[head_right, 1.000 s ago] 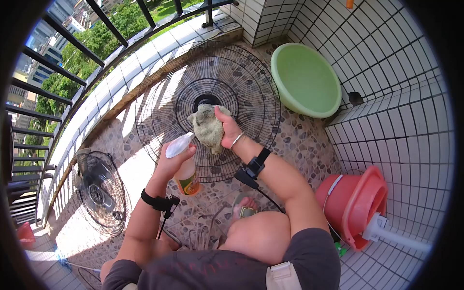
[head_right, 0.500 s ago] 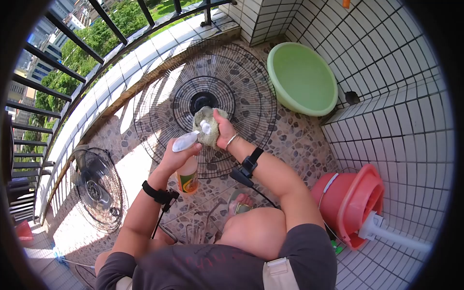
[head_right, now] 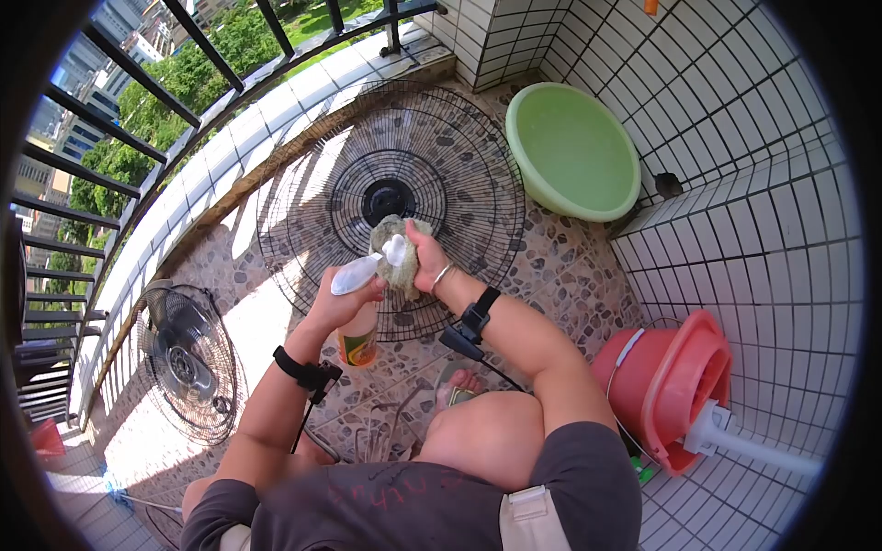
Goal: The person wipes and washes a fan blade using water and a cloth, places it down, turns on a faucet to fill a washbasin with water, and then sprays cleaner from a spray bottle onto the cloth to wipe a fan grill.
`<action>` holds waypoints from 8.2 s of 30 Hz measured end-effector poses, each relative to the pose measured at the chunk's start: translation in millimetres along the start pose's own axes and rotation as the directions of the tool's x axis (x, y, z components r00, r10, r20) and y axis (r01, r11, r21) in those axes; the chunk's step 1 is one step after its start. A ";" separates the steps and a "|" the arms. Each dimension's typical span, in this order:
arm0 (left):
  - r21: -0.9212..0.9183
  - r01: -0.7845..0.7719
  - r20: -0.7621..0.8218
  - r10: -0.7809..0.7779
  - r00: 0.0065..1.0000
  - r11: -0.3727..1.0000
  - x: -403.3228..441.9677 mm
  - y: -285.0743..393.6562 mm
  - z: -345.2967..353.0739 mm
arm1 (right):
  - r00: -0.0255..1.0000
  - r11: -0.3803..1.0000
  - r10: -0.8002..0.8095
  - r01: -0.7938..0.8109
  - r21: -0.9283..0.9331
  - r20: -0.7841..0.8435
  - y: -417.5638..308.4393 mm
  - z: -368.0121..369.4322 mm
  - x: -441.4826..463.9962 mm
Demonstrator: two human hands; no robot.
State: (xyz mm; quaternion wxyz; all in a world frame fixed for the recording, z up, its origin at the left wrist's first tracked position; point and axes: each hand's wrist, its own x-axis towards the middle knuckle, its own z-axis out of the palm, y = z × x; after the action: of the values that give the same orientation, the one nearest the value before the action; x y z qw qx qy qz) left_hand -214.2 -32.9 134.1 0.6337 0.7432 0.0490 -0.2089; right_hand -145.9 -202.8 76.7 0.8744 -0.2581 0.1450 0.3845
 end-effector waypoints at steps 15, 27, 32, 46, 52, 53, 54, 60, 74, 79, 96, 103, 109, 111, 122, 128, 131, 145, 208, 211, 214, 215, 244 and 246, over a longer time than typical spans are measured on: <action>0.189 -0.172 -0.020 0.179 0.984 0.967 -3.0 3.4 -0.8 | 0.999 0.999 0.012 -0.014 0.039 0.033 1.3 4.7 -2.5; -0.046 -0.688 -0.936 0.210 0.283 0.724 -43.7 -55.5 -189.2 | 0.926 0.948 -0.315 0.297 -0.117 -0.209 -87.7 -12.5 38.7; 0.149 -0.427 -0.977 0.199 0.076 0.892 -46.7 -84.6 -238.7 | 0.792 0.878 -0.479 0.427 -0.216 -0.378 -108.9 -27.8 61.4; -0.538 0.100 -0.582 -0.456 0.673 0.837 2.2 -159.4 -92.7 | 0.667 -0.290 -0.740 -0.203 -0.935 0.084 -114.6 1.1 191.8; -0.535 -0.040 -0.611 -0.354 0.708 0.844 0.8 -149.6 -87.0 | 0.959 -0.797 -0.131 0.050 -0.602 0.253 64.3 26.5 166.0; -0.539 -0.028 -0.600 -0.361 0.714 0.842 2.3 -150.2 -89.2 | 0.922 -0.796 -0.030 0.211 -0.567 0.386 76.3 26.8 150.5; -0.534 -0.032 -0.599 -0.352 0.719 0.845 3.6 -151.1 -90.5 | 0.857 -0.777 0.066 0.365 -0.512 0.512 80.7 27.2 144.0; -0.634 0.020 -0.528 -0.452 0.719 0.773 -11.2 -164.9 -103.6 | 0.894 -0.895 -0.339 -0.209 -0.394 0.294 -89.5 -45.3 149.4; -0.500 0.080 -0.573 -0.399 0.716 0.862 -13.5 -142.6 -97.5 | 0.845 -0.487 -0.523 -0.402 -0.776 -0.109 -78.9 -34.7 186.1; -0.522 0.029 -0.607 -0.395 0.689 0.853 -8.2 -156.7 -99.6 | 0.930 -0.534 0.165 0.364 -0.763 0.329 55.1 7.0 119.9; -0.471 -0.019 -0.643 -0.328 0.692 0.882 -19.5 -154.1 -84.0 | 0.968 0.995 -0.097 0.094 0.024 0.230 -104.7 38.7 57.2; -0.472 -0.007 -0.641 -0.338 0.689 0.882 -18.1 -162.4 -85.2 | 0.955 0.999 -0.036 0.045 -0.023 0.294 -100.3 50.5 40.5; -0.427 -0.037 -0.665 -0.286 0.689 0.904 -20.6 -157.1 -81.1 | 0.955 0.998 -0.067 0.065 0.017 0.289 -97.5 50.3 37.7; -0.425 -0.027 -0.665 -0.292 0.688 0.905 -20.3 -157.5 -81.6 | 0.945 0.997 -0.071 0.066 0.025 0.319 -97.2 47.0 37.2; -0.419 -0.033 -0.647 -0.273 0.712 0.908 -35.5 -127.0 -70.1 | 0.724 -0.203 -0.686 -0.092 -0.975 0.075 -134.8 -23.0 134.9; -0.426 -0.051 -0.675 -0.280 0.683 0.903 -35.6 -130.7 -67.2 | 0.962 -0.708 0.017 0.203 -0.676 0.271 79.6 11.0 121.6; -0.435 -0.063 -0.673 -0.278 0.685 0.898 -29.2 -151.5 -69.2 | 0.875 -0.644 0.255 0.472 -0.602 0.412 89.9 29.0 92.2; -0.315 -0.090 -0.670 -0.154 0.727 0.945 -30.0 -163.0 -77.8 | 0.919 -0.739 0.308 0.394 -0.547 0.245 109.2 28.7 60.9; -0.342 0.027 -0.642 -0.255 0.723 0.939 -40.4 -123.9 -73.2 | 0.735 -0.568 -0.669 -0.409 -0.714 0.112 -28.3 -89.1 63.9; -0.348 0.027 -0.639 -0.258 0.725 0.937 -42.2 -126.7 -74.4 | 0.861 -0.609 -0.328 0.122 -0.784 0.389 16.1 -46.3 61.8; -0.371 -0.010 -0.650 -0.252 0.717 0.928 -38.2 -131.6 -82.4 | 0.854 -0.869 -0.142 0.135 -0.476 0.501 -34.8 -56.7 60.4; -0.378 -0.017 -0.647 -0.251 0.720 0.926 -38.8 -134.9 -84.7 | 0.889 -0.852 -0.312 -0.107 -0.512 0.335 -60.7 -70.9 56.6; -0.362 0.000 -0.641 -0.249 0.726 0.932 -29.9 -130.9 -94.2 | 0.903 -0.838 -0.401 -0.295 -0.459 0.152 -93.1 -121.2 20.3; -0.386 0.029 -0.626 -0.284 0.726 0.922 -31.6 -136.7 -93.0 | 0.591 -0.022 -0.666 -0.626 -0.780 -0.455 -136.0 -85.9 7.7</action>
State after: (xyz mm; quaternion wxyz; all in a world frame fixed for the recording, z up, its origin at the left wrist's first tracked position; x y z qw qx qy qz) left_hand -266.0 89.0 30.1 0.6744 0.6361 0.3736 0.0311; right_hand -43.9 -324.3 48.5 0.2238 -0.9391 0.1927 0.1755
